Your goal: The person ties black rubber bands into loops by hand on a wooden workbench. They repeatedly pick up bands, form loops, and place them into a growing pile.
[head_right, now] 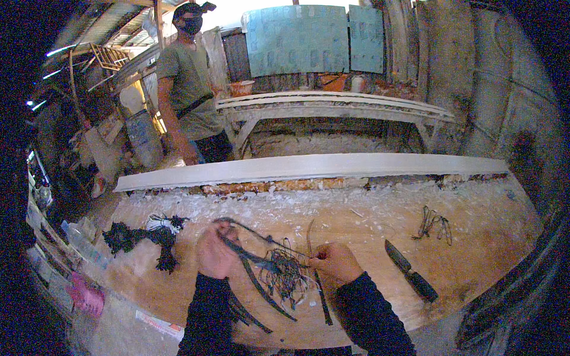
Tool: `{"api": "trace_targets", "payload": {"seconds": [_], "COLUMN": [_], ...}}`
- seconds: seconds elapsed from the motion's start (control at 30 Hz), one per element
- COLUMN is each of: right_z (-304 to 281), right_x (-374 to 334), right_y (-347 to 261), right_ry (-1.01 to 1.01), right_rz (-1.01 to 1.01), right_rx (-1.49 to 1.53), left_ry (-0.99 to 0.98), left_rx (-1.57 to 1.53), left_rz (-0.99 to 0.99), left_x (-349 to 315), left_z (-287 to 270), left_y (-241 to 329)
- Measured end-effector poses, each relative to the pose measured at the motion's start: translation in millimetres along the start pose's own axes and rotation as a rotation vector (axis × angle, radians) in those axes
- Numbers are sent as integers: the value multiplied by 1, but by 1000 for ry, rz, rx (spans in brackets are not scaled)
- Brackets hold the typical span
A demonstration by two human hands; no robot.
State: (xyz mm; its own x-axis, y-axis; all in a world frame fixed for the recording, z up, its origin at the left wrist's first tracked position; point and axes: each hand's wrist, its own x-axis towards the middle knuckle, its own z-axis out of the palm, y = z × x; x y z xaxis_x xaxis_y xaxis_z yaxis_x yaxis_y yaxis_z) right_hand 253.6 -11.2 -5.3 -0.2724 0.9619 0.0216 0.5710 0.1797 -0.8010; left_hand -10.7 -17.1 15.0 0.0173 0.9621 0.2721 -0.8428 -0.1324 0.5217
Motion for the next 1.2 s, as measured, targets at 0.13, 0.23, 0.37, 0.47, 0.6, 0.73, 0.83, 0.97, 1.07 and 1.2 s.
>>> {"api": "trace_targets", "payload": {"seconds": [0.13,0.23,0.37,0.47,0.6,0.73,0.83,0.97,1.07,1.2], "right_z": [-10,-14,-14,-10,-8,-6,-2,10,19,20], "right_x": [5,7,9,8,7,5,1,-10,-13,-12], "right_y": [10,17,26,28,25,10,-8,-28,-33,-27], "right_ry": [-73,-100,-155,-197,-128,61,106,8,-48,-61], "right_rz": [127,110,115,127,112,96,11,-89,-40,-1], "right_rx": [30,-34,-61,-20,-99,-96,205,559,646,664], "left_ry": [-170,-300,-197,39,182,93,18,-101,-176,-185], "left_rx": [-396,-580,-502,-84,257,450,663,804,832,831], "left_rz": [78,67,-13,-37,-135,-354,-446,-432,-384,-425], "left_x": [6,9,8,7,3,-4,-9,-11,-11,-13], "left_z": [-9,-14,-19,-16,-3,9,15,17,16,16], "left_y": [29,43,48,39,3,-23,-36,-48,-54,-57]}}
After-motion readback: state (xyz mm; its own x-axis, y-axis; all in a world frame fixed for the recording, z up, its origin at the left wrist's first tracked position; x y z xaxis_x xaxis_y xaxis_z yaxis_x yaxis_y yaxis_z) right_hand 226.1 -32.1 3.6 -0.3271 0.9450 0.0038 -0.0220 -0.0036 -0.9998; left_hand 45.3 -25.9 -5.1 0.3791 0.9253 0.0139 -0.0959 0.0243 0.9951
